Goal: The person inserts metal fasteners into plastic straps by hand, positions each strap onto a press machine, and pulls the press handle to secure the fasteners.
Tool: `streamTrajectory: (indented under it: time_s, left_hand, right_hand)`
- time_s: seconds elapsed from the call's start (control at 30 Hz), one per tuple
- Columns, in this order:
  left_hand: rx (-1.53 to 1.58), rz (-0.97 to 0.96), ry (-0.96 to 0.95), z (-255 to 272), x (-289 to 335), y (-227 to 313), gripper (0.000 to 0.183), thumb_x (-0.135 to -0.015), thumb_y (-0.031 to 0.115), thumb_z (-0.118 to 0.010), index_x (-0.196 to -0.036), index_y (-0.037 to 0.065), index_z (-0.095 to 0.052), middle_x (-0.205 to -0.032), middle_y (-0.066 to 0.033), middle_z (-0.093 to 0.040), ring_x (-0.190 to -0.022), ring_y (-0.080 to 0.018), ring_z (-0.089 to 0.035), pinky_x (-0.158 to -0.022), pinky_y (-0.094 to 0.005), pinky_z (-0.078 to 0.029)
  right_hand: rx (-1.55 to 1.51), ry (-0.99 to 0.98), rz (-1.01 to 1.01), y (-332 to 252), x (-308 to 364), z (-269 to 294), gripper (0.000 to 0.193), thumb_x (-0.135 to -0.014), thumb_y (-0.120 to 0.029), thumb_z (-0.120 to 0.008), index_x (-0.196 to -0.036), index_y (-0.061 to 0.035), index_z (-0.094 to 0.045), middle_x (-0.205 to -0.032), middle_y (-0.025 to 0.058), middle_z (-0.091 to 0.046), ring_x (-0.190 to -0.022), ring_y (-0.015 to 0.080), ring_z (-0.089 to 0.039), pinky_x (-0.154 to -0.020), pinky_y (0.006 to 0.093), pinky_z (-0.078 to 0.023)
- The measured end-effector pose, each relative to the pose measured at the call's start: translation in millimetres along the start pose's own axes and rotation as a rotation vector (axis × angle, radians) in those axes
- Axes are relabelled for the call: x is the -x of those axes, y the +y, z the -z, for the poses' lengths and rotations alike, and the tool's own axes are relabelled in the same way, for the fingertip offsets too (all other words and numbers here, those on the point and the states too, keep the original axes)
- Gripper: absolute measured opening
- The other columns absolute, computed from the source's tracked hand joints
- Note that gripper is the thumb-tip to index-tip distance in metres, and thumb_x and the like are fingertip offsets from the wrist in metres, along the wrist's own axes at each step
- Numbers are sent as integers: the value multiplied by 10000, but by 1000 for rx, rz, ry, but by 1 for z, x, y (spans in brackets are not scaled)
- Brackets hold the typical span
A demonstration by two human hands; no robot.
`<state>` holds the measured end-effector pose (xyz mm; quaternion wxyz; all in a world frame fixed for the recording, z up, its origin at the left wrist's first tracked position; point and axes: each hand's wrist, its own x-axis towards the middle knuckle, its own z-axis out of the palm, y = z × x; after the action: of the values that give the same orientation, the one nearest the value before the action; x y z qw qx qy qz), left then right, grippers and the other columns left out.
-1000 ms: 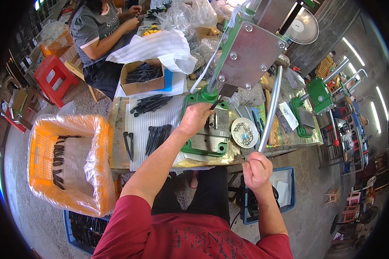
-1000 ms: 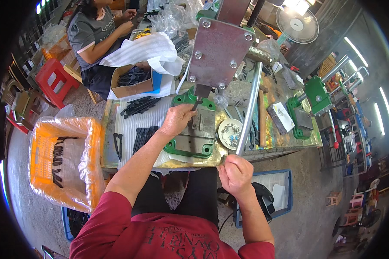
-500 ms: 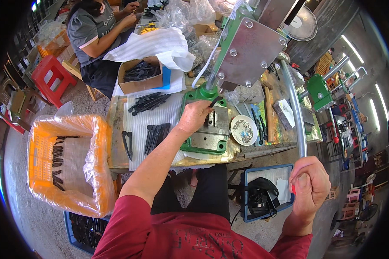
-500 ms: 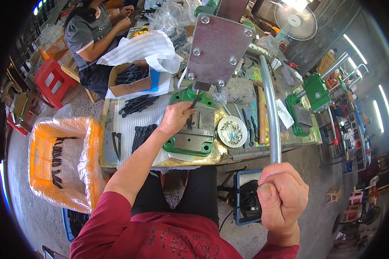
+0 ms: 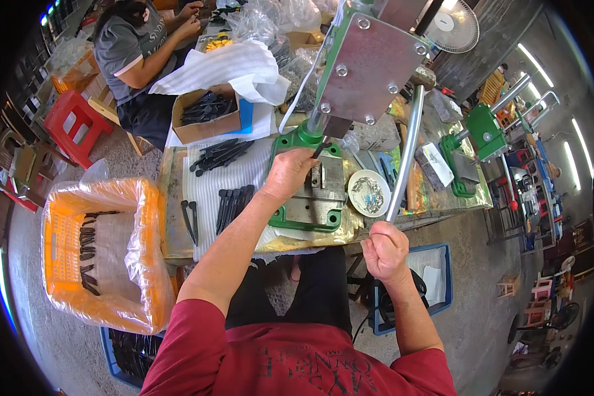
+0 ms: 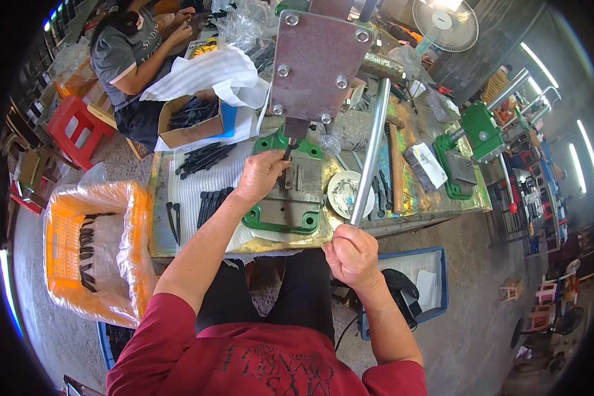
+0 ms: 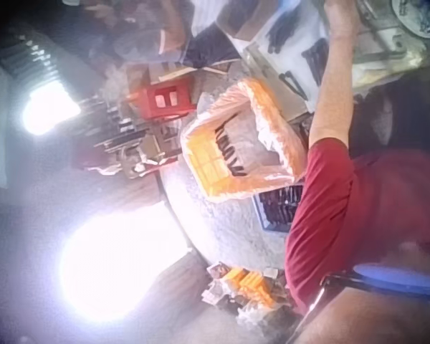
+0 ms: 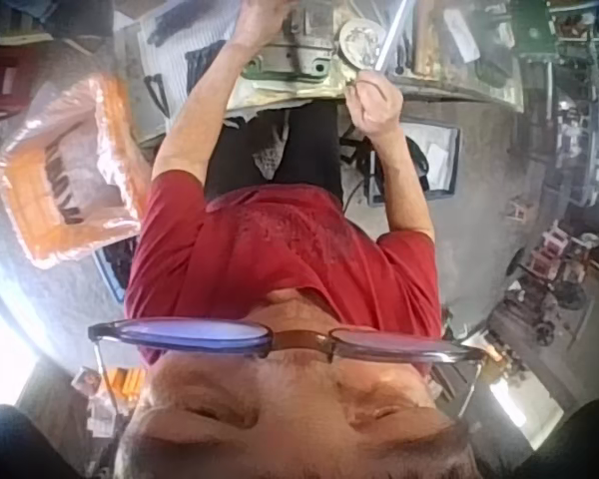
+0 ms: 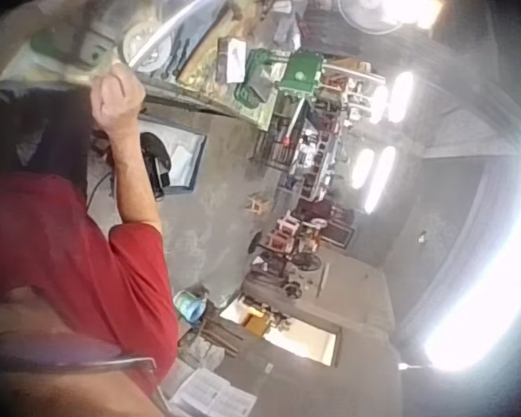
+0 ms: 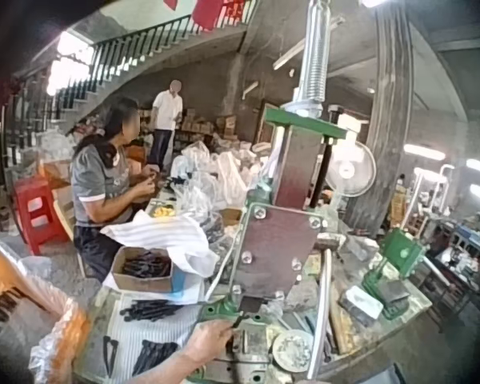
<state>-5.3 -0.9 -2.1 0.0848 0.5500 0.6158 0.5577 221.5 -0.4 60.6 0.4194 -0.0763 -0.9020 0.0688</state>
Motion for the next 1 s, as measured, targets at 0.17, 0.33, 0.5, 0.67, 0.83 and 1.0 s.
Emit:
streamTrajectory:
  time_s: [0.17,0.33,0.5,0.67,0.83,1.0]
  left_hand:
    - [44,17,-8,-4,0,-3,145,-716,56,-585,-845,-5,-560,-712,-162,-552,-638,-292,-538,-580,-330,-430]
    - [-38,-29,-29,1,-3,-1,127,-738,59,-570,-849,-4,-566,-641,-129,-544,-548,-207,-536,-516,-300,-419]
    - [-48,35,-40,5,-11,10,106,-753,72,-563,-828,-2,-572,-617,-91,-548,-522,-138,-533,-491,-277,-423]
    - [249,355,14,13,-10,18,107,-766,104,-564,-776,-2,-569,-626,-82,-554,-546,-136,-543,-508,-270,-450]
    - [558,416,50,21,0,18,120,-809,106,-529,-855,-2,-557,-735,-47,-575,-580,-80,-531,-512,-201,-479]
    - [861,494,132,31,13,29,103,-814,107,-525,-845,12,-553,-764,-54,-565,-618,-100,-528,-538,-225,-486]
  right_hand:
    - [-74,-12,-56,-24,-14,32,162,-566,-22,-632,-643,-7,-491,-677,106,-499,-516,229,-499,-451,283,-405]
    - [-227,-32,-240,-59,-45,78,167,-652,-122,-629,-655,3,-518,-699,123,-521,-546,200,-516,-473,260,-409]
    - [-320,19,-424,-69,-55,90,367,-739,-369,-569,-679,-9,-532,-731,124,-534,-561,183,-520,-499,254,-406]
    - [-295,-11,-369,-64,-50,93,427,-727,-459,-556,-733,-32,-538,-853,144,-522,-661,202,-533,-521,262,-410]
    - [-307,204,-355,-63,-36,84,533,-760,-536,-467,-975,-48,-477,-1096,220,-406,-769,231,-547,-563,258,-465]
    - [-382,594,-315,-41,0,68,416,-834,-386,-409,-1059,-36,-407,-1094,226,-376,-629,185,-546,-501,221,-469]
